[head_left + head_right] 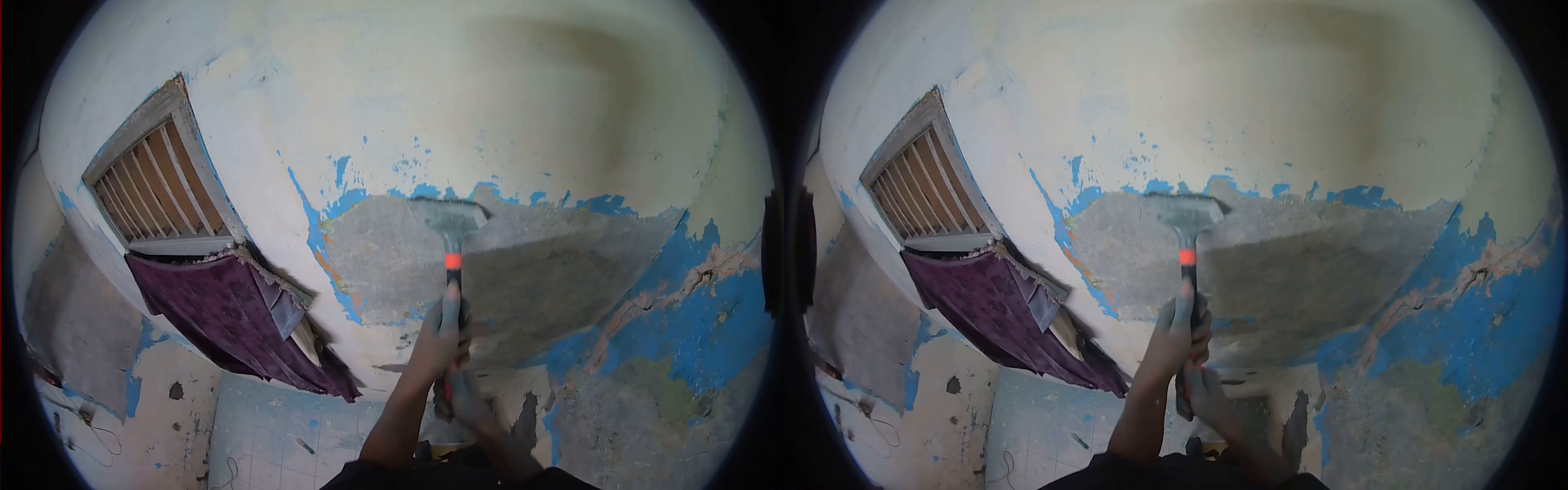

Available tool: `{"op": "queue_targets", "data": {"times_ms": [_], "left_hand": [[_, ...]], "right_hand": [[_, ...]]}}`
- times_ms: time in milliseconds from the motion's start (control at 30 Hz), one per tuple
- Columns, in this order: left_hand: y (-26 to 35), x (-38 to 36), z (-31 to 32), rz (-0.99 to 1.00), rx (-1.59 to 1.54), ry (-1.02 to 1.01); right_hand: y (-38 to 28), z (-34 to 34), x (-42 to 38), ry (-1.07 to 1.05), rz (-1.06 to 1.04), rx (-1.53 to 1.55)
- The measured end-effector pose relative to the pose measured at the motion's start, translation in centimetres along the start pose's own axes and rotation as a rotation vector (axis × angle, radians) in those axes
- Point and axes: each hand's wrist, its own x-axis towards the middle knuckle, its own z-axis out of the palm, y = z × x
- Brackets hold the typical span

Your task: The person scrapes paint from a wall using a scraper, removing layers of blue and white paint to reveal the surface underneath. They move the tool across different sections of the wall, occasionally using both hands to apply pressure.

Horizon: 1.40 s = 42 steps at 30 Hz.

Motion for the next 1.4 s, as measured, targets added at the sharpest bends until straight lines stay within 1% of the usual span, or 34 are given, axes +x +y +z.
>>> {"op": "queue_targets", "data": {"times_ms": [100, 167, 267, 300, 367, 400, 500, 600, 700, 767, 833, 933, 1000, 1033, 1133, 1233, 1333, 1367, 1400], "left_hand": [[-0.1, 0.0, -0.2, -0.005, -0.026, -0.004], [-0.7, -0.7, -0.6, -0.024, -0.040, -0.008], [-2.0, -0.6, -1.3, -0.047, -0.049, -0.013], [-2.4, -0.7, -1.5, -0.069, -0.046, -0.013], [0.4, -0.2, 0.2, -0.017, 0.020, 0.034], [1.0, -0.4, 0.9, 0.000, 0.045, 0.057], [-0.1, 0.0, 0.3, 0.018, 0.011, 0.024], [-1.5, -0.9, -0.8, -0.034, -0.041, -0.005], [-4.4, -1.7, -2.0, -0.128, -0.112, 0.052], [-6.3, -1.7, -2.8, -0.138, -0.140, 0.051], [-6.1, -2.0, -2.5, -0.163, -0.141, 0.058], [-3.9, -0.7, -1.4, -0.067, -0.040, 0.082], [-0.5, 0.5, 0.5, 0.029, 0.036, 0.084], [0.1, 0.6, 0.8, 0.072, 0.071, 0.091], [-0.1, 0.3, 0.0, 0.048, 0.018, 0.017], [-2.0, -0.3, -1.5, -0.029, -0.001, 0.055], [-4.0, -1.0, -2.1, -0.107, -0.052, 0.084], [-4.1, -0.7, -2.3, -0.089, -0.037, 0.071], [-3.5, -0.4, -2.2, -0.068, -0.025, 0.055]], "right_hand": [[-0.2, -0.2, 0.2, 0.026, -0.016, 0.032], [1.0, -0.2, 0.0, 0.014, -0.028, 0.038], [2.5, 0.2, -1.0, 0.021, 0.051, 0.037], [2.1, -0.1, -0.7, 0.024, 0.050, 0.025], [0.5, -0.8, 0.4, 0.043, 0.057, 0.017], [-1.4, 0.1, -0.5, 0.029, 0.034, 0.007], [0.1, -0.8, 0.2, 0.025, 0.000, 0.003], [1.7, 0.1, -0.8, 0.065, 0.046, 0.040], [4.1, -0.4, -1.7, 0.047, 0.141, 0.083], [5.1, -0.6, -2.1, 0.044, 0.160, 0.058], [5.4, -0.8, -2.3, 0.038, 0.190, 0.067], [4.2, -1.2, -0.5, 0.066, 0.037, -0.047], [0.0, -1.0, 0.7, 0.015, 0.014, -0.026], [-0.9, -0.9, 0.8, -0.011, 0.010, -0.014], [0.3, -0.5, 1.2, 0.039, -0.001, -0.007], [2.7, 0.2, 0.6, 0.096, 0.015, -0.032], [4.7, -0.7, -0.1, 0.033, 0.091, 0.000], [4.9, -0.9, 0.0, 0.019, 0.107, 0.001], [4.8, -1.3, 0.7, 0.057, 0.017, -0.100]]}}
